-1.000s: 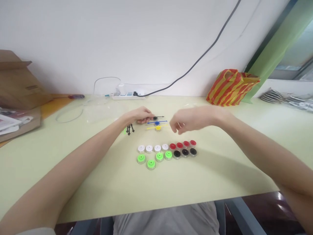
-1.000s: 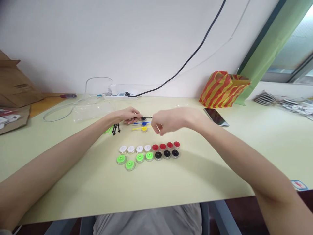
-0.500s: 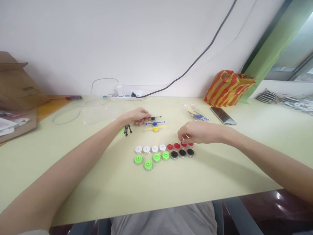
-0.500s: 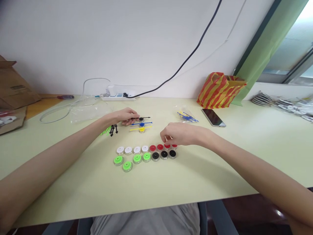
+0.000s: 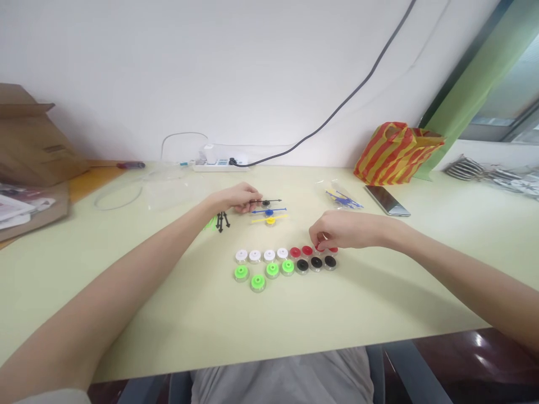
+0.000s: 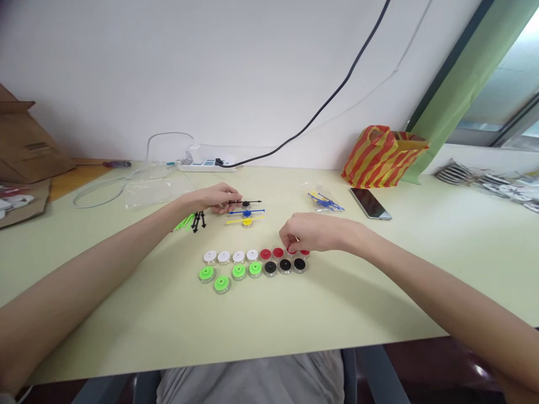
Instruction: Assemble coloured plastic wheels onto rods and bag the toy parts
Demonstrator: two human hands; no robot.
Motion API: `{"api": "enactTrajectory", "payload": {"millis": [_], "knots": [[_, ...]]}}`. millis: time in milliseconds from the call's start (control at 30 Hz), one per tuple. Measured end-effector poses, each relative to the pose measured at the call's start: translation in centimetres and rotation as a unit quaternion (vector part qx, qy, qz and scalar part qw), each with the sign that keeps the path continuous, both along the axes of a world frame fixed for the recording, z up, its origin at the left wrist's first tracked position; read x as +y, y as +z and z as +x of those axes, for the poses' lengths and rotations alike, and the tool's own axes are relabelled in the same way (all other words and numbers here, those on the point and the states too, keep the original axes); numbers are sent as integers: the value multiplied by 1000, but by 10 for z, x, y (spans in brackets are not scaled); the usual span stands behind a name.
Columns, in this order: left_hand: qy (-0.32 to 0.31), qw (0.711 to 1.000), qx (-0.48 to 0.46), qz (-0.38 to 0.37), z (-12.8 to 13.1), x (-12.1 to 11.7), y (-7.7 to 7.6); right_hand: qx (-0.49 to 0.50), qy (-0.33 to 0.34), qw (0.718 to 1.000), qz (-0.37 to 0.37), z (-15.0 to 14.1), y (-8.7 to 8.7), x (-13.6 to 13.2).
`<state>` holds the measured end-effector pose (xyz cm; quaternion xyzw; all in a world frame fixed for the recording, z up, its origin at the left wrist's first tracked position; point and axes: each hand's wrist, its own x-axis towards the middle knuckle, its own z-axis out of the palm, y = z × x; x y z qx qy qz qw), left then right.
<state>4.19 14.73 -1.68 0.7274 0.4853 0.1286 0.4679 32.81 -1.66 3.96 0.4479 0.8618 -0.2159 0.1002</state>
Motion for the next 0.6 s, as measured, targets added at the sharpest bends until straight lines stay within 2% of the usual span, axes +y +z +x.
{"api": "enactTrajectory", "payload": {"millis": [133, 233, 367, 467, 533, 600], "knots": [[-4, 1000, 13, 0, -4, -3, 7, 8, 1, 1000, 2, 4, 3, -1], [-13, 1000, 27, 8, -7, -5, 16, 25, 1, 999, 34, 9, 8, -2], [-24, 992, 104, 70, -9, -7, 32, 69, 3, 993, 92, 10, 11, -5], [-9, 966, 181, 183, -10, -14, 44, 131, 36, 981, 137, 1, 7, -11], [17, 930, 210, 302, -11, -29, 48, 162, 66, 970, 170, -8, 1, -15], [17, 887, 224, 404, -12, -57, 48, 171, 91, 956, 219, -16, -6, -17]]}}
